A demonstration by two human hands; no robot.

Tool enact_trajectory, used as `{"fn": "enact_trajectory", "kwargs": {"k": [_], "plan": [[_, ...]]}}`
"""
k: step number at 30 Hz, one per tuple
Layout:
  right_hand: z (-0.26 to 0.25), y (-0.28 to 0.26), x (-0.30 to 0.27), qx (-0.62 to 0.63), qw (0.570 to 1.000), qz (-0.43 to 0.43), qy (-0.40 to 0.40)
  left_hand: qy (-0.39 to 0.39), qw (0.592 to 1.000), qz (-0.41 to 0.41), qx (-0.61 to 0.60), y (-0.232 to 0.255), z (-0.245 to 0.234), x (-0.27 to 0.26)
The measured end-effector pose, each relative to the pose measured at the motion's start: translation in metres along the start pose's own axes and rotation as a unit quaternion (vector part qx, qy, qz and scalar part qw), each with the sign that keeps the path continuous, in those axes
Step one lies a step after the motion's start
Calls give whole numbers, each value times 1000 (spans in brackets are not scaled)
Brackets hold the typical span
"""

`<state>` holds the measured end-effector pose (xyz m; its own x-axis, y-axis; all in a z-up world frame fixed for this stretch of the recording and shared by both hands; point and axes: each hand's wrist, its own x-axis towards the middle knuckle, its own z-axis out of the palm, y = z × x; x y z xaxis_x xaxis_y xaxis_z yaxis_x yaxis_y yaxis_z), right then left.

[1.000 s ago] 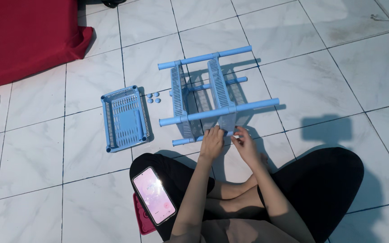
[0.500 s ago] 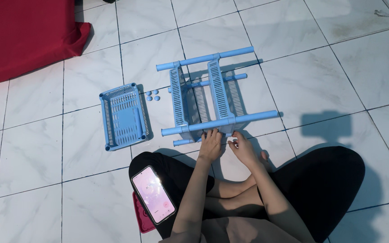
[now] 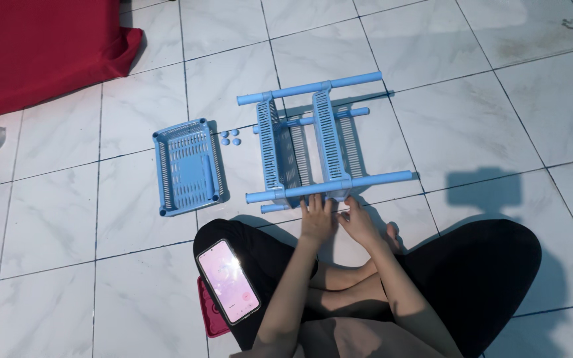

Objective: The person assembles a light blue plastic dish rack by inserting cylindrical rods into the side panels and securing them with small caps. The person repeatedly inserts and removes rods to adjust the fit, then places the base tray next to the assembled frame.

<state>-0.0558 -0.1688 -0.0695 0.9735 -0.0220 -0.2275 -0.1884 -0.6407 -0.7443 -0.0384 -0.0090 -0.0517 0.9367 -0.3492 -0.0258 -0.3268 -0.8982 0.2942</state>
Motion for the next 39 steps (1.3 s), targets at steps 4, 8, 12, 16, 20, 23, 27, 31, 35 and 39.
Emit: {"fn": "enact_trajectory", "kwargs": {"k": [4,8,12,16,20,23,27,31,35,39], "plan": [[13,28,11,-1,999,-34,16,-1,993,-30,114,36,-33,-8],[5,40,11,-55,984,-145,87,-137,988,-47,-55,64,-85,-20],[-33,3,-6,-60,995,-60,46,124,982,50,-132,57,-133,-20],[-82,-67,-35,77,993,-31,89,257,966,31,-10,43,-162,-6],[-129,-117,-54,-7,960,-184,212,207,978,-4,4,38,-170,2],[-153,-132,-50,-162,919,-257,250,214,977,-3,-3,41,-170,5],[-165,-114,-26,-356,844,-319,242,222,975,10,-12,45,-165,12],[-160,-67,2,-356,792,-406,286,217,976,17,-14,43,-159,22],[-145,-36,23,-312,772,-448,325,215,976,21,-13,37,-155,28],[-144,-34,29,-320,729,-469,383,213,977,22,-19,35,-152,33]]}}
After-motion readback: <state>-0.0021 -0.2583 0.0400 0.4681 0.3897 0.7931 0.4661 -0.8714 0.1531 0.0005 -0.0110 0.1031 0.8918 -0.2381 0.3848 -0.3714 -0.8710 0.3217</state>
